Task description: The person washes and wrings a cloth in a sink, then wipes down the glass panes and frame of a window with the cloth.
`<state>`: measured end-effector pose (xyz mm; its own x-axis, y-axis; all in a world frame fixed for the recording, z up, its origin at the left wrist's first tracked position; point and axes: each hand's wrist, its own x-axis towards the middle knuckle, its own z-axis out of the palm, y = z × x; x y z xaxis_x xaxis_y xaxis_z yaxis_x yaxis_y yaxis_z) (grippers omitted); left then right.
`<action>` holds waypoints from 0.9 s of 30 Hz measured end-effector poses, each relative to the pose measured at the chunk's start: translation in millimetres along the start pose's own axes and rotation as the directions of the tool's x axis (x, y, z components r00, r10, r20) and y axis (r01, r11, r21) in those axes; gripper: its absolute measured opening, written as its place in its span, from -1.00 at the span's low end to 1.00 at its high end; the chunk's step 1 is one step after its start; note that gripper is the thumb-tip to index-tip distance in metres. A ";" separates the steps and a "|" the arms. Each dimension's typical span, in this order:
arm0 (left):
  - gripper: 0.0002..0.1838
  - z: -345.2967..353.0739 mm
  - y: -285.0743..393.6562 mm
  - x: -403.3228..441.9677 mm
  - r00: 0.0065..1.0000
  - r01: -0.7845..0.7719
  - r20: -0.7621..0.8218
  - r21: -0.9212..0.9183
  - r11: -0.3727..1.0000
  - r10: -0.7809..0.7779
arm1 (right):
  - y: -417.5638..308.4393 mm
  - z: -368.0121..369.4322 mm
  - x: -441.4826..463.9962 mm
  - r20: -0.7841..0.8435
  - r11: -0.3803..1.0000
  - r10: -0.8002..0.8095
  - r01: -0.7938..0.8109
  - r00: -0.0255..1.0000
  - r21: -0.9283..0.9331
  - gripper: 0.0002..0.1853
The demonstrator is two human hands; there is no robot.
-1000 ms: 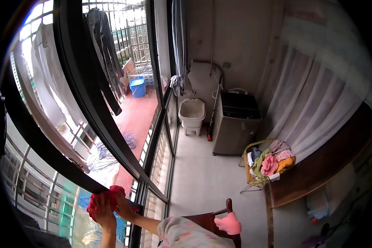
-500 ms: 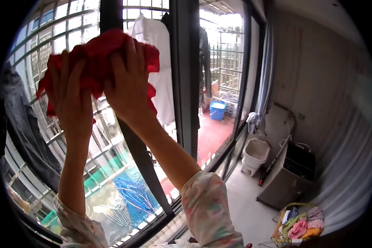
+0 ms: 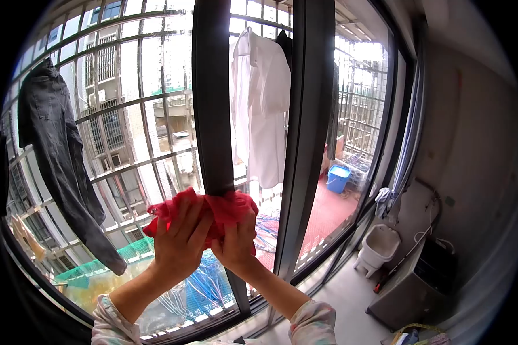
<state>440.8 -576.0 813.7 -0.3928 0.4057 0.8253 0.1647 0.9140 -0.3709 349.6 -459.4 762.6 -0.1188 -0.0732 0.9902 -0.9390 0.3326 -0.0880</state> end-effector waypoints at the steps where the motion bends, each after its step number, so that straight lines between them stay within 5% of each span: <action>1: -0.60 -5.2 -2.7 7.0 1.000 0.010 0.021 0.020 1.000 -0.010 | -2.2 -0.7 10.3 -0.022 1.000 -0.010 0.010 1.000 -0.006 -0.35; 4: -0.54 -20.5 -24.5 58.9 0.995 0.022 -0.095 -0.004 1.000 -0.022 | -1.7 -1.0 70.5 -0.092 0.998 -0.061 0.061 0.994 -0.002 -0.33; 9: -0.57 -51.9 -80.3 166.7 0.892 -0.056 -0.423 0.252 0.966 0.162 | 4.8 5.5 205.5 -0.335 0.946 -0.320 0.279 0.886 -0.164 -0.40; 13: -0.57 -51.6 -93.2 188.6 0.860 0.027 -0.494 0.289 0.957 0.126 | -8.2 7.6 233.8 -0.382 0.993 -0.111 0.088 0.917 -0.079 -0.46; 17: -0.57 -27.9 -44.5 127.5 0.899 0.011 -0.436 0.110 0.994 0.038 | 4.8 6.0 153.9 -0.325 0.989 -0.143 0.143 0.935 -0.022 -0.43; 21: -0.62 5.1 11.5 44.0 0.977 0.039 -0.210 -0.027 0.999 -0.044 | 22.3 -12.3 35.5 -0.030 0.952 0.117 -0.104 0.993 0.289 -0.41; 24: -0.65 13.1 29.8 47.4 0.958 0.074 -0.263 -0.157 0.985 -0.114 | 41.6 -47.6 32.7 0.111 0.991 0.060 -0.073 0.992 0.111 -0.47; 27: -0.63 18.3 45.7 85.0 0.884 0.059 -0.424 -0.313 0.948 -0.196 | 60.0 -86.5 94.1 -0.084 0.966 -0.233 0.221 0.969 -0.134 -0.52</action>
<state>398.3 -500.0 859.1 0.0041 0.1842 0.9829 0.4162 0.8934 -0.1691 310.0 -365.0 859.8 0.1312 -0.0700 0.9889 -0.8901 0.4309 0.1486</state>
